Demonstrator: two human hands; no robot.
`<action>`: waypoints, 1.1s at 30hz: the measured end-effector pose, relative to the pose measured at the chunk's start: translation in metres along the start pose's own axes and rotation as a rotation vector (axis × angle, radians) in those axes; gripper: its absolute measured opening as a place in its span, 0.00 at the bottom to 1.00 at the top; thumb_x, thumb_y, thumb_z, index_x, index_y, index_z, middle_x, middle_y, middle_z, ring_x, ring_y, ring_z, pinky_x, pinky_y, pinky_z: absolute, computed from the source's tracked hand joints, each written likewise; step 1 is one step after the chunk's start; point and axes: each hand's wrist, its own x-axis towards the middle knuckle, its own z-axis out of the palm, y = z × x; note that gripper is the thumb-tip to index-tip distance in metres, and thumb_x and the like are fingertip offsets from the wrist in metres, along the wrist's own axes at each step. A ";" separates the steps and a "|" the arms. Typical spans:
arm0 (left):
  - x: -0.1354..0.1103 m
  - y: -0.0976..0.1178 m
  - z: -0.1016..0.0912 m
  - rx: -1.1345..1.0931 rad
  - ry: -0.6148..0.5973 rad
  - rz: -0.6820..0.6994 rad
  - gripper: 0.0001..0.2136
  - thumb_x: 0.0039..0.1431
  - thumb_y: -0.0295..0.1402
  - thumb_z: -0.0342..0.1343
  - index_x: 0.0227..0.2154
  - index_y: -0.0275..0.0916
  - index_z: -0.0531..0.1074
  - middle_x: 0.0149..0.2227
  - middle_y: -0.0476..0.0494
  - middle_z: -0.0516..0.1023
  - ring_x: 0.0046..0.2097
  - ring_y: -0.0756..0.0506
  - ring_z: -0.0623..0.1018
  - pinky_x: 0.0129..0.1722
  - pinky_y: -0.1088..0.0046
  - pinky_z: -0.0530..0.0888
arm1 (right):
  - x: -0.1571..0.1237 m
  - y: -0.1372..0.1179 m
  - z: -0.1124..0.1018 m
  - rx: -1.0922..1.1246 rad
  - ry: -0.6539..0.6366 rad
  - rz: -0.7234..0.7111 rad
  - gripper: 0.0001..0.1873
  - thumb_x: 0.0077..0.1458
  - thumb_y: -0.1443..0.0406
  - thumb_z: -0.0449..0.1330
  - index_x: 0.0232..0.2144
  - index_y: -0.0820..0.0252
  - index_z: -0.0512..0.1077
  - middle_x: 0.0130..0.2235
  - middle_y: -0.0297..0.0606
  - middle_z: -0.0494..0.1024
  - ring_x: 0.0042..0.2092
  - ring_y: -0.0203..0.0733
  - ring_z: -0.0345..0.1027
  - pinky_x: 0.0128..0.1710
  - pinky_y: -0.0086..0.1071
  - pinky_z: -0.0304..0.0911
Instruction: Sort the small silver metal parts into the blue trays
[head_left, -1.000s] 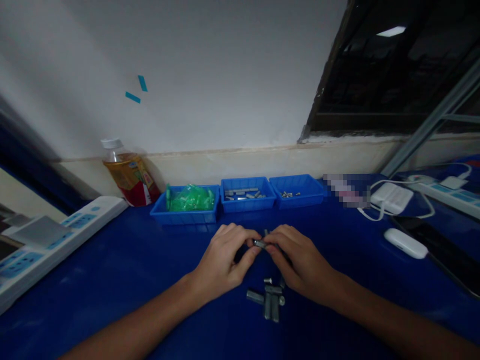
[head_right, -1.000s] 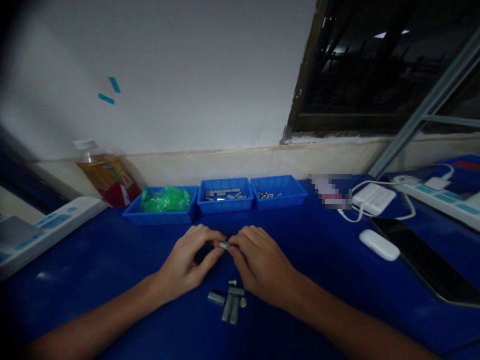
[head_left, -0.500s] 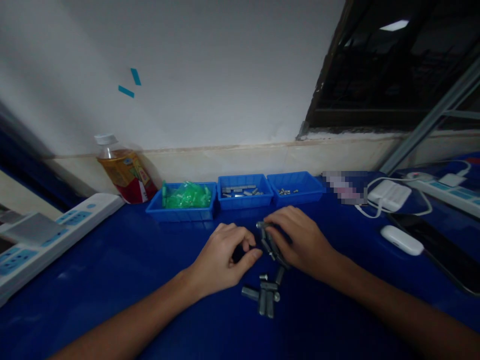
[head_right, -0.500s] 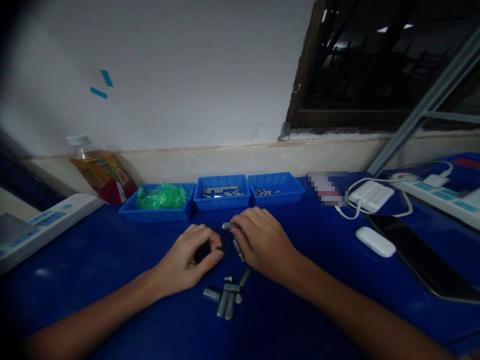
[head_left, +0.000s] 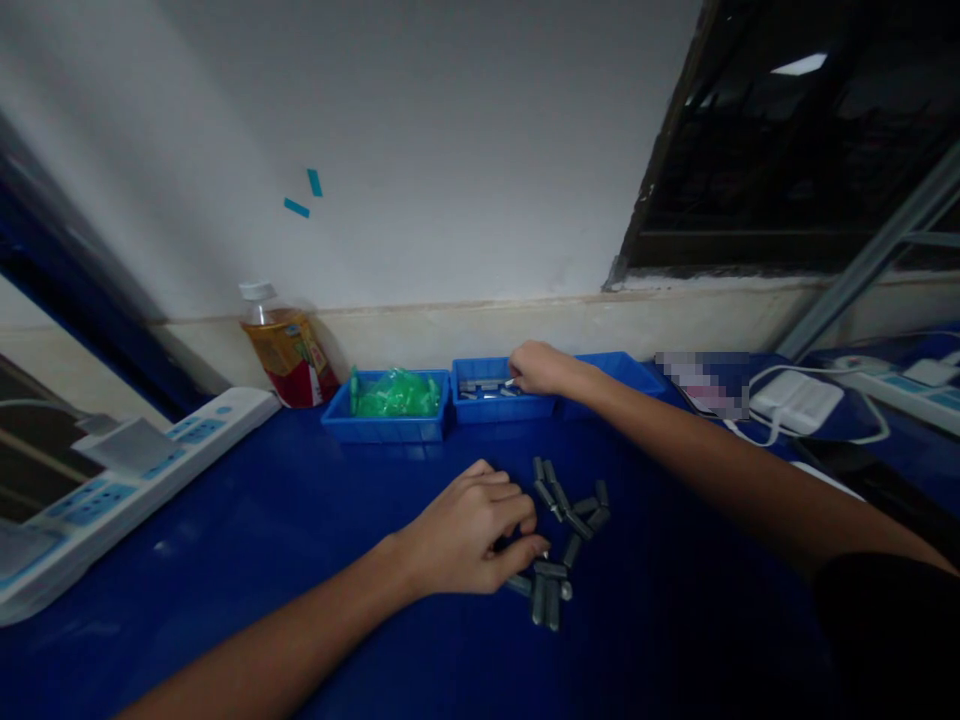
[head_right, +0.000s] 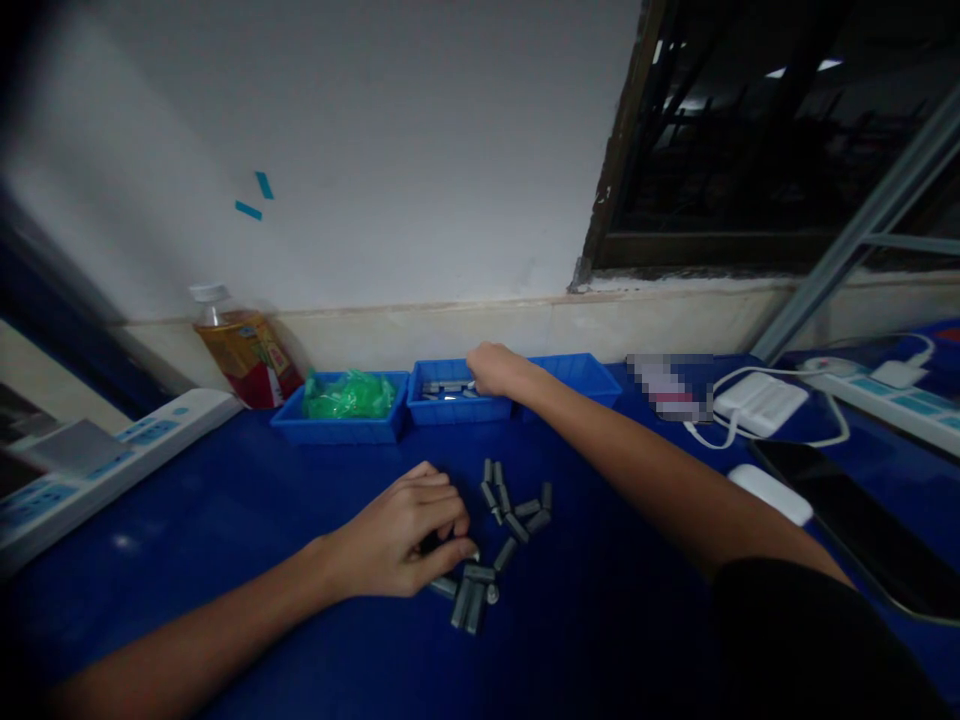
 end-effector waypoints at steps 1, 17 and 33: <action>0.000 -0.001 0.001 0.001 0.004 0.003 0.08 0.60 0.36 0.51 0.28 0.38 0.68 0.26 0.50 0.72 0.31 0.49 0.71 0.38 0.70 0.62 | 0.003 0.000 0.001 -0.010 -0.010 -0.008 0.10 0.52 0.70 0.57 0.35 0.68 0.77 0.37 0.53 0.79 0.40 0.48 0.73 0.33 0.31 0.61; -0.030 0.008 -0.020 -0.029 -0.153 -0.071 0.08 0.56 0.36 0.57 0.39 0.42 0.69 0.39 0.47 0.73 0.42 0.45 0.70 0.46 0.66 0.59 | -0.072 -0.010 0.011 0.321 0.526 -0.096 0.12 0.60 0.63 0.52 0.30 0.62 0.72 0.30 0.39 0.76 0.32 0.39 0.68 0.34 0.31 0.58; 0.023 0.005 0.007 -0.155 0.175 -0.167 0.12 0.66 0.34 0.41 0.30 0.37 0.66 0.30 0.47 0.70 0.35 0.48 0.69 0.37 0.70 0.63 | -0.173 -0.059 0.052 0.552 0.620 -0.110 0.05 0.59 0.68 0.52 0.37 0.60 0.67 0.31 0.37 0.73 0.33 0.39 0.65 0.34 0.32 0.60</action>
